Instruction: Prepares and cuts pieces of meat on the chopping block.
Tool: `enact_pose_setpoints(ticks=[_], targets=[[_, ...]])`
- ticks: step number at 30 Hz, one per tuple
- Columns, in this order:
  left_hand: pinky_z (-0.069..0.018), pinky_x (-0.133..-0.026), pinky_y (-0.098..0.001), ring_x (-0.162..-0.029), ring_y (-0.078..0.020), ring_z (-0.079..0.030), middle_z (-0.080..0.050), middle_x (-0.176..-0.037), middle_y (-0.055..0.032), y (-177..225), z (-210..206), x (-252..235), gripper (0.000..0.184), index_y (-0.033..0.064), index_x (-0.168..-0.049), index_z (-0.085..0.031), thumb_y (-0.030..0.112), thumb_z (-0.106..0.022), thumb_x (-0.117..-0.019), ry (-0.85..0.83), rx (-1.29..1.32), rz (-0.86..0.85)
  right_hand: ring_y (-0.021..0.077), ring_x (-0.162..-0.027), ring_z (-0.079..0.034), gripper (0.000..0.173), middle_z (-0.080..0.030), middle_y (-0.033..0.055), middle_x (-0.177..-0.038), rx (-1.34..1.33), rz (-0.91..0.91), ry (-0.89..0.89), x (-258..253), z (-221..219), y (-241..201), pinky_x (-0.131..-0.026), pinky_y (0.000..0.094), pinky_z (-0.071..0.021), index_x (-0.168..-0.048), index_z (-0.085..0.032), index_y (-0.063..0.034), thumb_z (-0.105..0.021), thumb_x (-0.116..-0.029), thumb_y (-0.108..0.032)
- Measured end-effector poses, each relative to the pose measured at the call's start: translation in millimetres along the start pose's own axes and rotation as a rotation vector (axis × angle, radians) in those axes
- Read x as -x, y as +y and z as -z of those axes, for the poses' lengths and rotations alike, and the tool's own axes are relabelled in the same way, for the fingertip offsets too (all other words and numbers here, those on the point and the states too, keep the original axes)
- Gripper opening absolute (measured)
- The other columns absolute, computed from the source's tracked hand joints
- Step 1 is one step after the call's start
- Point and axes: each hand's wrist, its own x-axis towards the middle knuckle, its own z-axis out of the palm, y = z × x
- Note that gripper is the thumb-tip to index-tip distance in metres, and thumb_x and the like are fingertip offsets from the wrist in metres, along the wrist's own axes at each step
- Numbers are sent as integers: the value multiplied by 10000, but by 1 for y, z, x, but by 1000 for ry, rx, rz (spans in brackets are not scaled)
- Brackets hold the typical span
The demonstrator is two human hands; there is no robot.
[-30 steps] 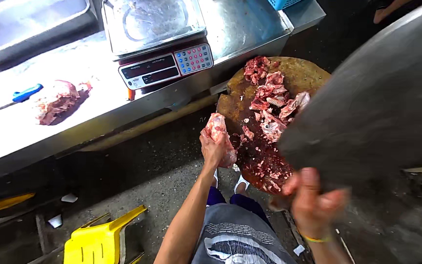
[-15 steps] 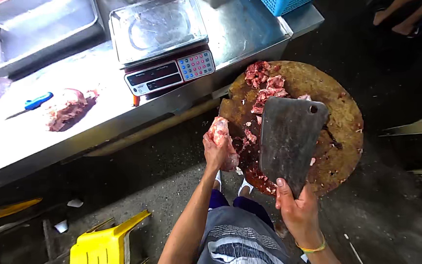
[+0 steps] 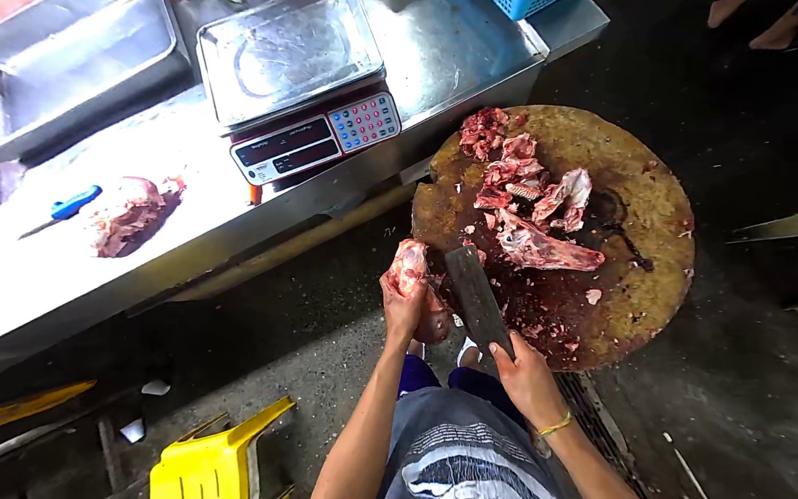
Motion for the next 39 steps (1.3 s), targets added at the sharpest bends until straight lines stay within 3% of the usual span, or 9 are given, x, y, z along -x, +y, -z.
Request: enact_pose_setpoints(ticks=[5, 11, 15, 19, 24, 27, 31, 33, 39], targets=[[-603, -869, -394, -999, -200, -693, -647, -1190, -181, -7, 10, 0, 804, -2, -1497, -322, 244, -705, -833, -124, 291, 17, 237, -642, -667, 385, -667, 95, -740, -108, 77, 55, 7, 3, 3, -616, 485, -559, -1182, -675, -38, -562, -1008, -362], [-619, -861, -393, -966, -178, -721, -704, -1113, -112, 18, 15, 3, 1154, 22, -1477, -326, 632, -829, -635, -387, 581, -62, 236, -589, -652, 391, -674, 105, -739, -172, 43, 140, -12, 23, 16, -583, 496, -563, -1217, -690, -63, -565, -1009, -369], [-623, -846, -388, -946, -179, -726, -710, -1084, -110, 32, 11, -1, 1096, 35, -1465, -336, 578, -835, -655, -432, 563, -92, 198, -601, -646, 402, -671, 90, -755, -209, 77, 225, -15, 53, 20, -587, 460, -561, -1230, -682, -53, -569, -1004, -366], [-627, -798, -365, -870, -151, -727, -717, -1006, -82, 48, -20, -8, 896, 36, -1460, -344, 423, -735, -753, -488, 435, -73, 102, -495, -584, 377, -618, 7, -672, -336, 67, 222, -8, 60, 26, -486, 325, -536, -1187, -666, -73, -570, -983, -375], [-624, -827, -382, -895, -164, -732, -729, -1032, -80, 63, -54, -4, 1025, 77, -1450, -400, 600, -827, -678, -638, 478, -86, 69, -462, -566, 374, -593, -35, -617, -428, 81, 319, 18, 41, 39, -445, 287, -523, -1074, -684, -64, -570, -968, -404], [-626, -815, -366, -892, -155, -728, -720, -1038, -83, 65, -43, -1, 913, 64, -1466, -363, 479, -767, -760, -571, 381, -115, 46, -460, -561, 384, -586, -47, -609, -477, 83, 333, 34, 40, 46, -432, 257, -514, -1060, -677, -49, -583, -968, -410], [-587, -900, -395, -1033, -194, -679, -647, -1197, -160, 53, -16, -11, 847, 45, -1477, -370, 241, -772, -758, -281, -1, -128, 41, -449, -544, 357, -570, -63, -606, -580, 62, 162, 34, 35, 50, -425, 240, -500, -1096, -663, -86, -588, -955, -406], [-555, -976, -421, -1137, -226, -645, -612, -1282, -195, 43, -7, -18, 899, 51, -1489, -351, 222, -820, -740, -185, -126, -138, 61, -434, -542, 319, -562, -51, -591, -650, 17, 0, 26, 31, 43, -413, 242, -495, -1146, -649, -98, -587, -961, -351], [-537, -996, -429, -1166, -244, -627, -602, -1299, -205, 29, -3, -22, 893, 55, -1498, -338, 207, -831, -770, -90, -160, -137, 152, -399, -529, 256, -522, 45, -580, -774, -254, -461, -13, 20, 18, -384, 302, -503, -1281, -520, -79, -551, -1060, -205]])
